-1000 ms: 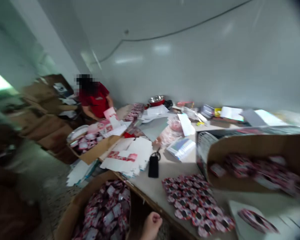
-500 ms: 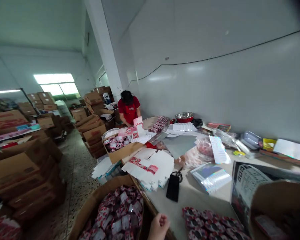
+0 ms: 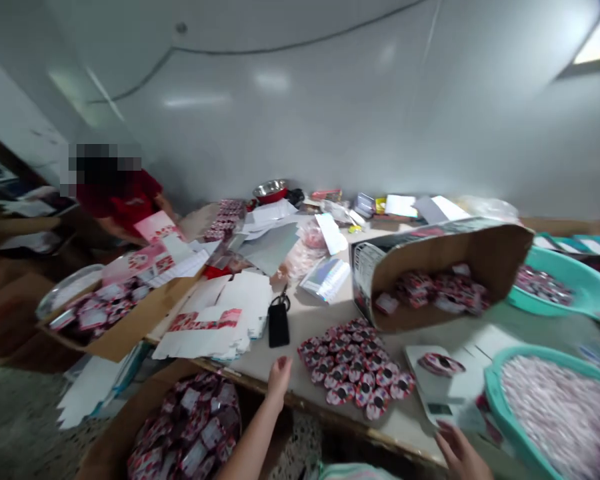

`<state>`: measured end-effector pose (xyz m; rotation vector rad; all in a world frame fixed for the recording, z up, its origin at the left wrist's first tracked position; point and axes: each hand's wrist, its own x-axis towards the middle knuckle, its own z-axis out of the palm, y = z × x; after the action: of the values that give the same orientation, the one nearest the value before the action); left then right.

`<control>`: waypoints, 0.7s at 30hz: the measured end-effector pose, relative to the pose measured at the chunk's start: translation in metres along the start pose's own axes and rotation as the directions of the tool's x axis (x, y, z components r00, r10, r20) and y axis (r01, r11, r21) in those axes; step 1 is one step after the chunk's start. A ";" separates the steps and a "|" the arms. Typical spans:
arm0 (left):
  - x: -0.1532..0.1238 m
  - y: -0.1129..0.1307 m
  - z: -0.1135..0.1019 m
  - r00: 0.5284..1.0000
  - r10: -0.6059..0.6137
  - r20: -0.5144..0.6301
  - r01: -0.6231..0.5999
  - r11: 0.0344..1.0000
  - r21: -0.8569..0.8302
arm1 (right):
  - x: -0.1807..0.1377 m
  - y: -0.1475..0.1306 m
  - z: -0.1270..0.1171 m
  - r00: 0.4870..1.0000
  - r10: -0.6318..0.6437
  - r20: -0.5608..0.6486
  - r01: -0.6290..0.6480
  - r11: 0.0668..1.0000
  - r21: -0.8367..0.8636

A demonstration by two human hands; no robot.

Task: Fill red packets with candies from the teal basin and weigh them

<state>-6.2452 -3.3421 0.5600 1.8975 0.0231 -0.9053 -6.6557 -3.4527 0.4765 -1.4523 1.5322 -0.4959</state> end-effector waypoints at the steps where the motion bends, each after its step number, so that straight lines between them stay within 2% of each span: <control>1: 0.002 -0.003 0.006 0.998 -0.061 0.016 0.061 0.998 0.006 | -0.003 -0.003 0.003 1.000 -0.002 0.014 0.003 1.000 -0.019; 4: 0.000 -0.016 0.025 0.969 -0.239 0.065 0.238 0.971 0.025 | -0.011 -0.010 0.020 0.997 -0.007 0.081 0.011 0.999 -0.048; 6: -0.007 -0.023 0.037 0.928 -0.357 0.107 0.358 0.934 0.010 | -0.014 -0.012 0.034 0.992 0.023 0.121 -0.020 0.999 -0.030; 10: -0.021 -0.029 0.053 0.837 -0.518 0.176 0.536 0.841 -0.075 | -0.015 -0.015 0.061 0.958 0.205 0.202 -0.237 0.959 0.154; 13: -0.028 -0.031 0.056 0.816 -0.542 0.198 0.569 0.813 -0.119 | -0.015 -0.015 0.072 0.929 0.294 0.225 -0.351 0.894 0.280; 17: -0.033 -0.037 0.054 0.800 -0.553 0.232 0.590 0.795 -0.141 | -0.013 -0.011 0.066 0.971 0.200 0.135 -0.231 0.929 0.290; 21: -0.037 -0.046 0.049 0.792 -0.560 0.243 0.596 0.796 -0.108 | -0.006 -0.009 0.054 0.987 0.154 0.051 -0.162 0.961 0.223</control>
<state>-6.3185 -3.3441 0.5352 1.6345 0.5839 -1.4548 -6.6066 -3.4332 0.4599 -1.1481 1.4985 -0.5286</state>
